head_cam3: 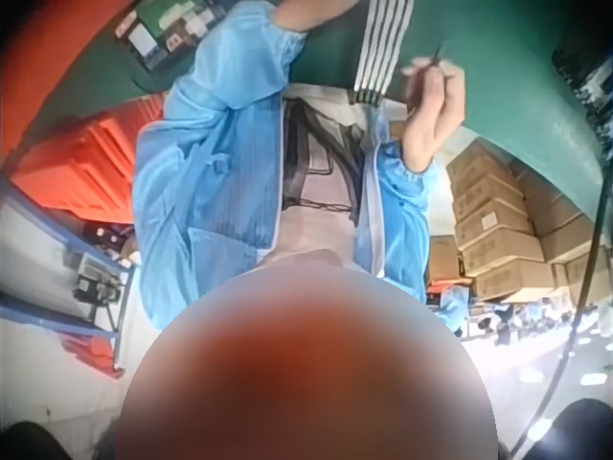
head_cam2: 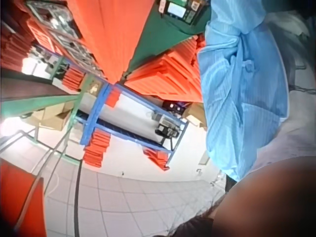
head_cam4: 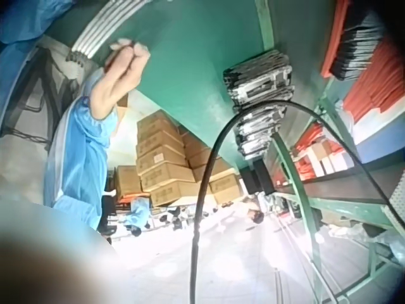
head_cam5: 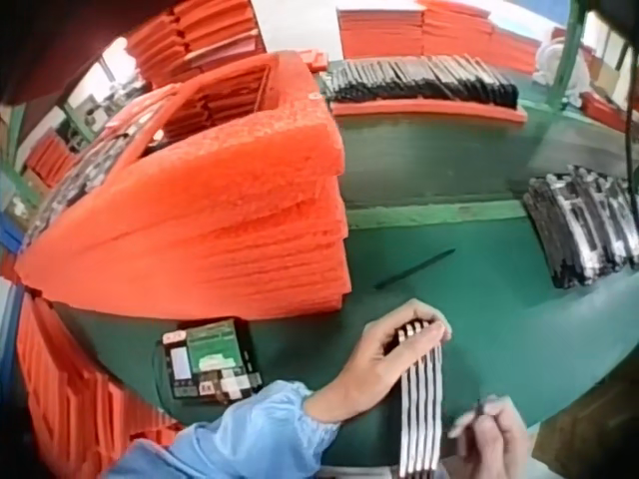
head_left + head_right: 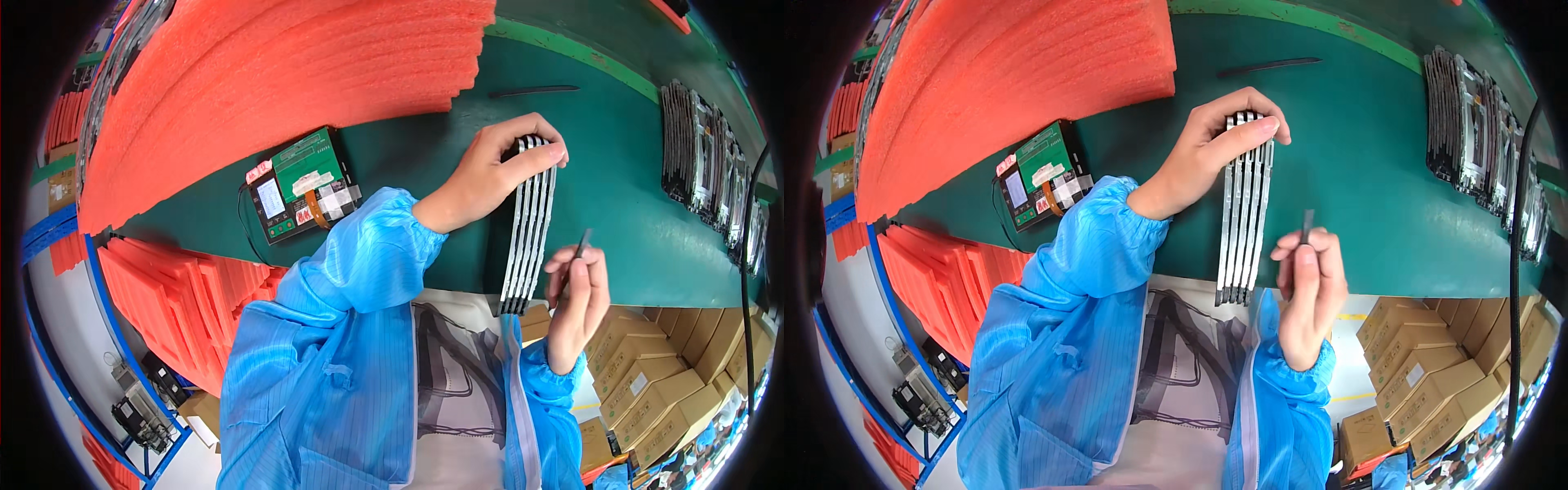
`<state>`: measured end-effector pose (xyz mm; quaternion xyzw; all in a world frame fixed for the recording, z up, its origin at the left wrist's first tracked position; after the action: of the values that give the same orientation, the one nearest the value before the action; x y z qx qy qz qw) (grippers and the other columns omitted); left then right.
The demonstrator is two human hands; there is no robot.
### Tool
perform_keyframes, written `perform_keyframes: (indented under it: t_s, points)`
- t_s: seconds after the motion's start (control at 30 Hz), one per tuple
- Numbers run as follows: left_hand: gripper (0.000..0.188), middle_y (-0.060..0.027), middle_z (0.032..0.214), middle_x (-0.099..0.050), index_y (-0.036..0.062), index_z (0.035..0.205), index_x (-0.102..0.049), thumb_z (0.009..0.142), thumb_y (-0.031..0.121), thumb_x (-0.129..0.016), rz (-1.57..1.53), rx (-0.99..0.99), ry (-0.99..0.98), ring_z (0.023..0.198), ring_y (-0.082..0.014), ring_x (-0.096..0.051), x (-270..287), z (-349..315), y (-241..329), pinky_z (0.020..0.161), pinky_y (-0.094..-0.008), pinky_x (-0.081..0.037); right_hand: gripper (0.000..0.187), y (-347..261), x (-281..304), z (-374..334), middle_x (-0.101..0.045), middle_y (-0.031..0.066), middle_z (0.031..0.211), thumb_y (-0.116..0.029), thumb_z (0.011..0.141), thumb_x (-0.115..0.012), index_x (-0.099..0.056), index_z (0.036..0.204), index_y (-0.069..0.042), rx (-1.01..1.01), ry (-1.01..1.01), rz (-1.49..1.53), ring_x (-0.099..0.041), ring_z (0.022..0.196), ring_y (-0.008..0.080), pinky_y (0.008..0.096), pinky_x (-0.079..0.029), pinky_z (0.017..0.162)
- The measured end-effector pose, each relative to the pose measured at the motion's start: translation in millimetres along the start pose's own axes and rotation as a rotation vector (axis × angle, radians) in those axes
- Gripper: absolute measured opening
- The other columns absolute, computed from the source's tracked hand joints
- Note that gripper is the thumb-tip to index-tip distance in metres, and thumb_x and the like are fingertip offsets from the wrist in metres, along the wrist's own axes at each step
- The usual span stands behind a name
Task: Testing smartphone screen assemblies for functionality using a testing jig and sorting them into containers.
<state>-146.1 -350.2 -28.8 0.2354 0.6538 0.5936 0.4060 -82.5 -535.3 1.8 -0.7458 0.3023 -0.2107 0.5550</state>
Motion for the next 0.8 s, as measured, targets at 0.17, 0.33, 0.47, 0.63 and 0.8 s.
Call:
perform_keyframes:
  t_s: [0.17, 0.33, 0.47, 0.63, 0.8]
  points:
    - [0.020, -0.0032, 0.093, -0.065, 0.0029, 0.098, -0.064, 0.098, 0.022, -0.057, 0.026, 0.014, 0.012, 0.092, -0.0094, -0.058, -0.8, 0.0, -2.4, 0.083, -0.0260, -0.045, 0.020, -11.8, 0.6, -0.5, -0.060, 0.0029, 0.076, -0.012, 0.103, -0.045, -0.053, 0.119, -0.002, 0.031, -0.025, -0.124, -0.046, 0.060, 0.0045, 0.0185, -0.035, 0.052]
    - [0.020, -0.0030, 0.085, -0.067, 0.0041, 0.094, -0.066, 0.097, 0.022, -0.057, 0.092, -0.021, 0.086, 0.082, -0.0102, -0.061, -9.0, 2.1, -2.7, 0.076, -0.0265, -0.047, 0.028, -16.3, -8.9, -1.8, -0.058, 0.0051, 0.076, -0.013, 0.104, -0.044, -0.051, 0.128, 0.000, 0.147, 0.055, -0.130, -0.042, 0.054, 0.0043, 0.0177, -0.030, 0.047]
    - [0.023, -0.0078, 0.078, -0.068, 0.0084, 0.087, -0.070, 0.089, 0.030, -0.064, 0.346, -0.115, 0.230, 0.072, -0.0246, -0.062, -17.4, 6.6, -3.2, 0.072, -0.0364, -0.045, 0.032, -16.7, -1.4, 10.5, -0.060, 0.0059, 0.079, -0.013, 0.104, -0.044, -0.049, 0.133, 0.000, 0.168, 0.065, -0.058, -0.044, 0.057, 0.0050, 0.0170, -0.033, 0.051]
    - [0.022, -0.0070, 0.078, -0.069, 0.0090, 0.087, -0.071, 0.092, 0.029, -0.062, 0.646, -0.227, 0.289, 0.078, -0.0241, -0.066, -21.9, 8.0, -0.3, 0.070, -0.0368, -0.047, 0.029, 3.5, 11.9, 22.8, -0.061, 0.0009, 0.083, -0.011, 0.101, -0.053, -0.056, 0.127, 0.001, 0.117, 0.172, -0.131, -0.049, 0.068, 0.0036, 0.0171, -0.038, 0.061]
    - [0.024, -0.0066, 0.076, -0.068, 0.0100, 0.084, -0.070, 0.091, 0.032, -0.063, 0.771, -0.294, 0.348, 0.075, -0.0272, -0.063, -25.4, 9.4, -4.8, 0.070, -0.0414, -0.044, 0.021, 7.6, 8.9, 19.5, -0.060, -0.0047, 0.088, -0.009, 0.097, -0.060, -0.064, 0.114, 0.002, 0.136, 0.194, -0.247, -0.048, 0.078, 0.0020, 0.0178, -0.039, 0.071]
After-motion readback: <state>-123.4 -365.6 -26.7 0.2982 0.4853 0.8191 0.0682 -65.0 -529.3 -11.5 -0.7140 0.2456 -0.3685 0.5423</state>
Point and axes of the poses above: each hand's wrist, its own z-axis towards the middle knuckle, its own x-axis out of the back of the hand, y = z × x, the point moved 4 cm from there along z, towards the middle knuckle
